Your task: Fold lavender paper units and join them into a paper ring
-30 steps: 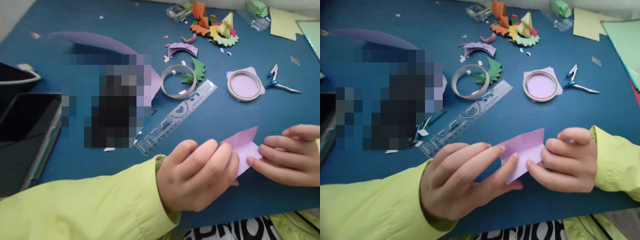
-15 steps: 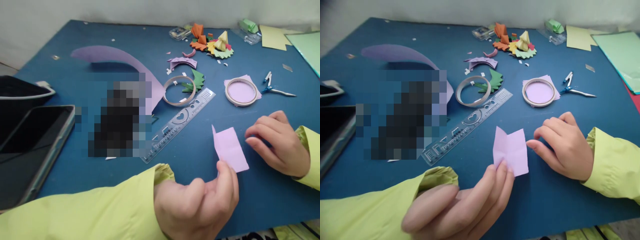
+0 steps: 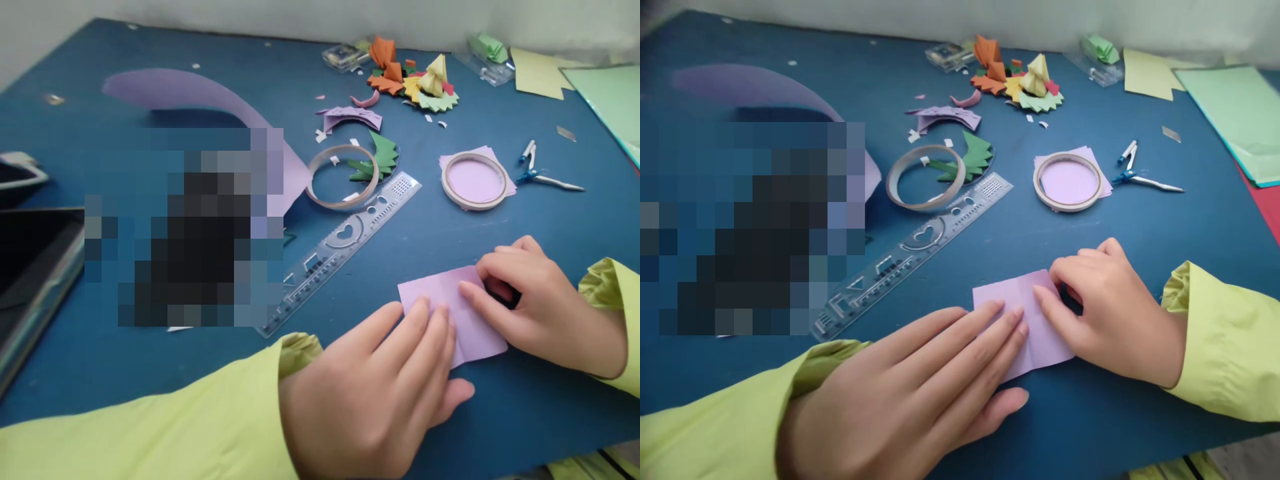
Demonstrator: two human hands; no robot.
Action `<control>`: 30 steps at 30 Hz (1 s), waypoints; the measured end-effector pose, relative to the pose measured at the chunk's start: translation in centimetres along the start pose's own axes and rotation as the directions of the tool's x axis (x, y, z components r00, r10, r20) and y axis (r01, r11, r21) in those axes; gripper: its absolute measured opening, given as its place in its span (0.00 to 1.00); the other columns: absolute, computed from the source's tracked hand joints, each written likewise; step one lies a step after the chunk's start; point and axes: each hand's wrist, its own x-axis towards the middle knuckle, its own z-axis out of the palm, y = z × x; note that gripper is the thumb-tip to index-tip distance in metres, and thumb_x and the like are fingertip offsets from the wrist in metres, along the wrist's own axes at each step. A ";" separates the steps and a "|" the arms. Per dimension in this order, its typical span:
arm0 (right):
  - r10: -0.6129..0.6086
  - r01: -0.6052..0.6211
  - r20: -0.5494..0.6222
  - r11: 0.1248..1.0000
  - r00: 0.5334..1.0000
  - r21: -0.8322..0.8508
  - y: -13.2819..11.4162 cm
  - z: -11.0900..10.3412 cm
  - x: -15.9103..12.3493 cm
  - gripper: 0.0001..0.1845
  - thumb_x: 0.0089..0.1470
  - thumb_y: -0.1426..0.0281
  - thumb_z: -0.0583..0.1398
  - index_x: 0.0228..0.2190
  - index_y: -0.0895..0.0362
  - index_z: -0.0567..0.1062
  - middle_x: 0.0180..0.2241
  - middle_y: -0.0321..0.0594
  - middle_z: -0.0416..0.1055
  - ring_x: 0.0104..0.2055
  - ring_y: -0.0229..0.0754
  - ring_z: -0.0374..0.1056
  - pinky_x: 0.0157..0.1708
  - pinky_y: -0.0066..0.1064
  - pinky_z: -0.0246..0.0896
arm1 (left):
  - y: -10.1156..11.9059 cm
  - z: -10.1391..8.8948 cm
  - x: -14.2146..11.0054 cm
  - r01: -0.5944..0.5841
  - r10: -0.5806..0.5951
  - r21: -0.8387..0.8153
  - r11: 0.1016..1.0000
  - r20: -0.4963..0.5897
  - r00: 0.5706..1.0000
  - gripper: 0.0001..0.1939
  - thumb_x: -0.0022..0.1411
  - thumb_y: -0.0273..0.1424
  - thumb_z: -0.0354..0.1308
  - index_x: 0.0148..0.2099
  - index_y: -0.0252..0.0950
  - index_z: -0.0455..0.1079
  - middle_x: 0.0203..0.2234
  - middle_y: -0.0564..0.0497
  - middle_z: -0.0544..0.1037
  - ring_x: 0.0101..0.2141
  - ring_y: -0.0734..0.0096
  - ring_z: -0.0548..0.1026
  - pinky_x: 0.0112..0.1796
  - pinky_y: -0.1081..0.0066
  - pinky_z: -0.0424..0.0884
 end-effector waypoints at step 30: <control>-0.407 0.460 0.225 0.835 0.885 -0.301 -0.2 -0.8 -1.4 0.23 0.65 0.68 0.50 0.55 0.72 0.64 0.29 0.41 0.69 0.28 0.41 0.58 0.26 0.39 0.54 | 0.6 1.0 -1.0 0.223 -0.210 0.091 0.971 -0.130 0.969 0.15 0.64 0.30 0.48 0.41 0.28 0.75 0.44 0.40 0.78 0.47 0.54 0.75 0.42 0.62 0.75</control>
